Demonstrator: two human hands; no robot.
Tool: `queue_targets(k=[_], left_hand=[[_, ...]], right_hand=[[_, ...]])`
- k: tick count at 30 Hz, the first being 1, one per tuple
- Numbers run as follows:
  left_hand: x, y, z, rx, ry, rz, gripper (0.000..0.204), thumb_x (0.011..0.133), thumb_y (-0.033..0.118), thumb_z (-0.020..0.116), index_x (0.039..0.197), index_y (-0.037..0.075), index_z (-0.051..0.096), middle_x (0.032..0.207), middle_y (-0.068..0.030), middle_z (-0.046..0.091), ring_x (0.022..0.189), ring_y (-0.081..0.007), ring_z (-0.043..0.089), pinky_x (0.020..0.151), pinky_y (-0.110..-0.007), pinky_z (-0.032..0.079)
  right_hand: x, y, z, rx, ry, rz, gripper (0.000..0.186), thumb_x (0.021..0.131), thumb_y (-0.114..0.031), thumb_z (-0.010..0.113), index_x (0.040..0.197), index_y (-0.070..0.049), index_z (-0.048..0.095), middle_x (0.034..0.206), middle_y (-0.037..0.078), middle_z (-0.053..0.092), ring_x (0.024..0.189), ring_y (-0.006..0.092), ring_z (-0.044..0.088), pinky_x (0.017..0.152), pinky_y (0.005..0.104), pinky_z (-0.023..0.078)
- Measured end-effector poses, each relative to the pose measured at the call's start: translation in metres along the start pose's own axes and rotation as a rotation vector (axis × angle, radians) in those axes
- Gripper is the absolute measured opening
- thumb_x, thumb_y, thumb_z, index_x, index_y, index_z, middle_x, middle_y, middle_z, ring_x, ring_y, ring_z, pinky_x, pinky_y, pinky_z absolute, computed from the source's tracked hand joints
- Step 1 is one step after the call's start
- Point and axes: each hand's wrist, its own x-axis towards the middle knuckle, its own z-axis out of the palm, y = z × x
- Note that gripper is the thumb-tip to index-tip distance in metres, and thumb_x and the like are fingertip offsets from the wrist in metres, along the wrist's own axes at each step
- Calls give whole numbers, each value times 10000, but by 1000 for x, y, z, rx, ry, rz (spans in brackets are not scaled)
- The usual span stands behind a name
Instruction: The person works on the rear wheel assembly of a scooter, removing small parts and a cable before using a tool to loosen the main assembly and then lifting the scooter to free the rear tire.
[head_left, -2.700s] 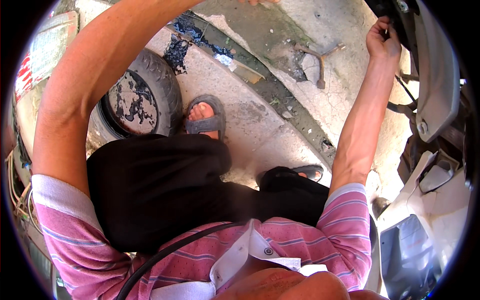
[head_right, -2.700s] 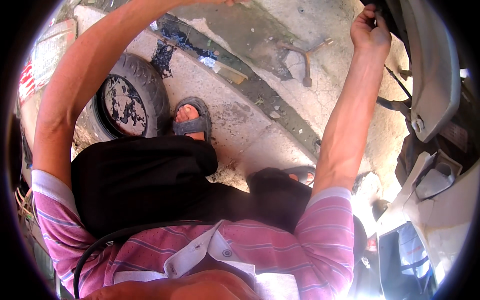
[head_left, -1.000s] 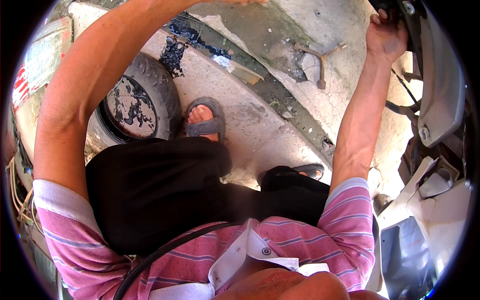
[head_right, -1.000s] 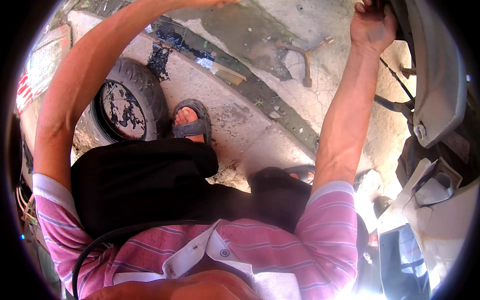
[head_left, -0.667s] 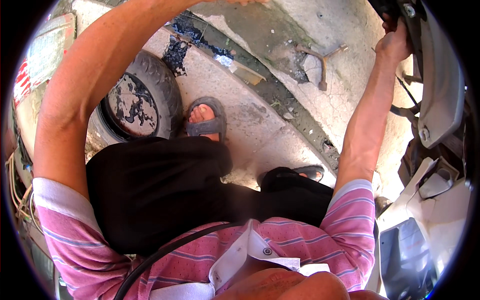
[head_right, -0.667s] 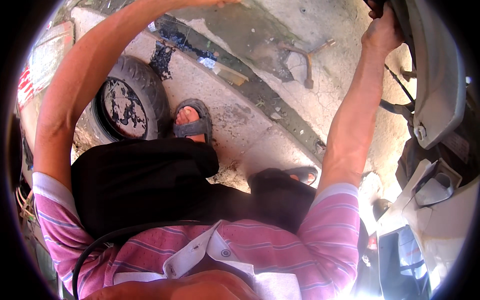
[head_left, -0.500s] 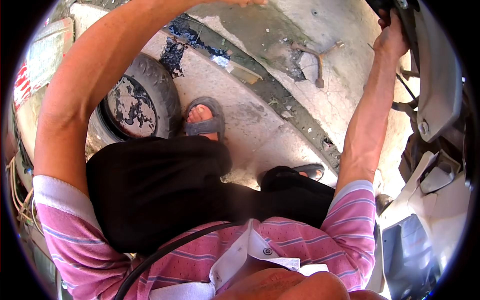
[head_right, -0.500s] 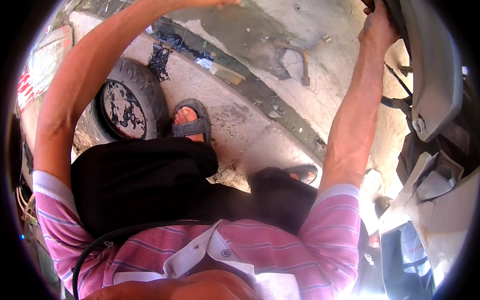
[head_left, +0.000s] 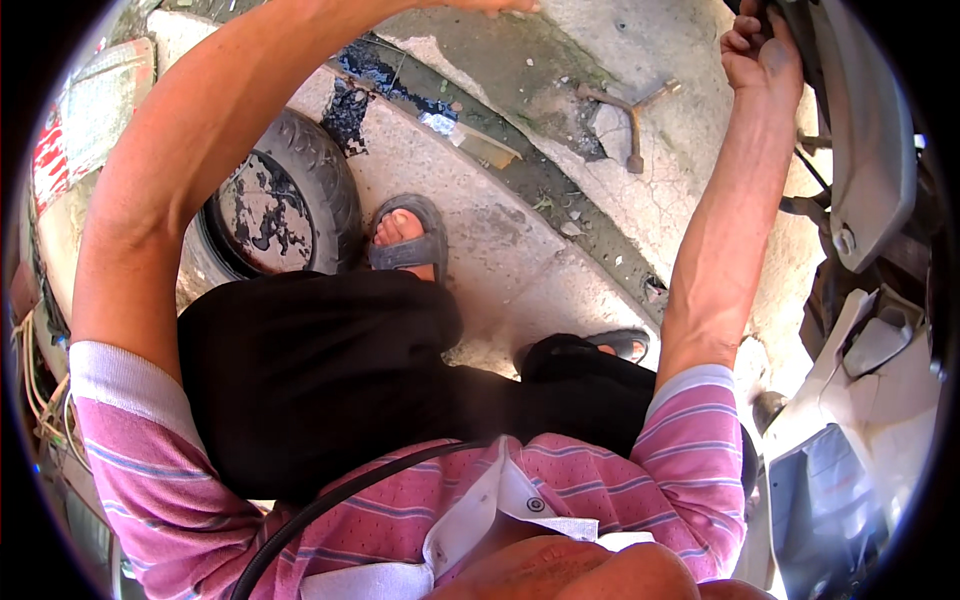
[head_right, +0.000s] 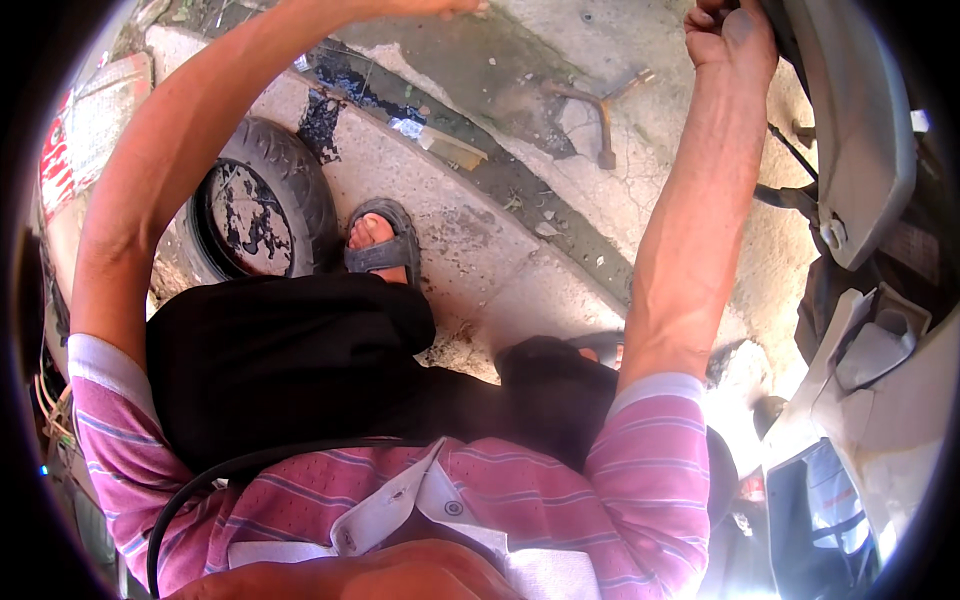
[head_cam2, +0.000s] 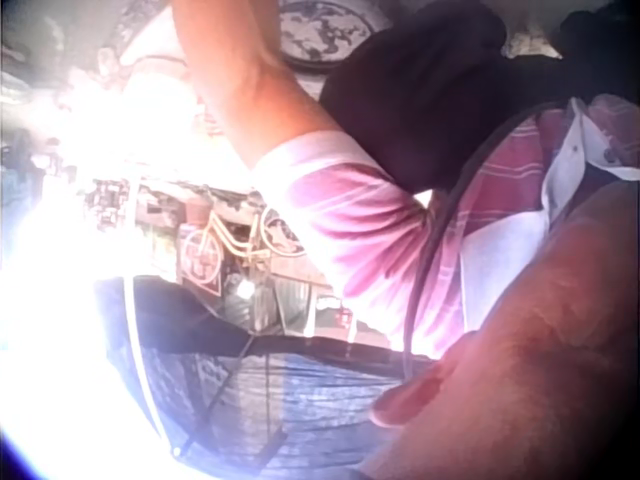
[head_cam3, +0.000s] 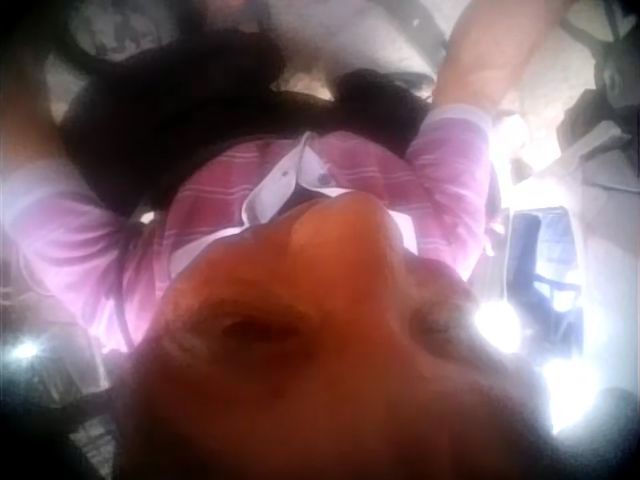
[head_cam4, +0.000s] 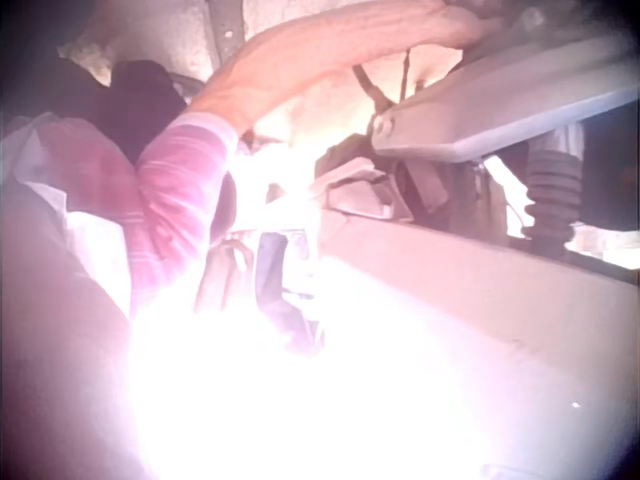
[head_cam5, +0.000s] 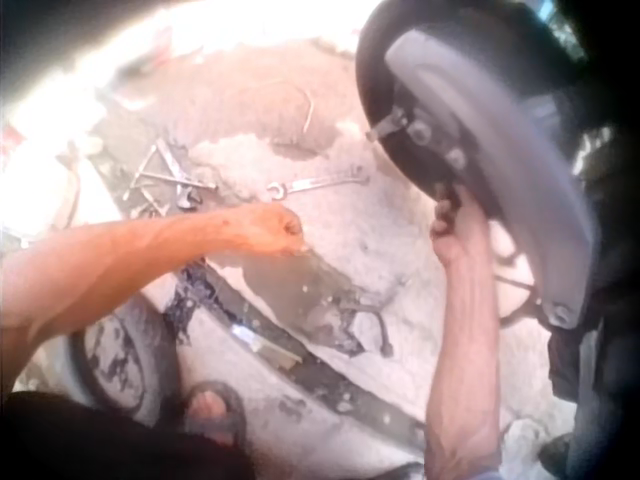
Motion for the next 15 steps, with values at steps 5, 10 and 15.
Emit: queue_targets(k=[5, 10, 15], left_hand=[[-12, 13, -5, -49, -10, -6, 356, 899, 374, 657, 1027, 58, 759, 906, -140, 758, 867, -251, 723, 782, -395, 570], [-11, 9, -3, -37, 4, -60, 356, 897, 369, 659, 1037, 58, 760, 912, -138, 760, 874, -253, 725, 792, -397, 571], [-8, 1, -1, 5, 13, -70, 371, 905, 373, 653, 1077, 60, 755, 932, -144, 763, 894, -260, 731, 814, -396, 573]], right_hand=[[6, 0, -3, 114, -7, 76, 134, 1077, -229, 525, 962, -182, 577, 725, -55, 585, 521, 26, 488, 395, 208, 258], [8, 8, 8, 118, 21, 39, 136, 1067, -229, 538, 950, -170, 577, 720, -48, 578, 516, 35, 484, 388, 211, 261], [6, 16, 15, 81, 81, -79, 142, 1054, -228, 553, 935, -155, 576, 713, -40, 570, 510, 46, 478, 378, 215, 266]])
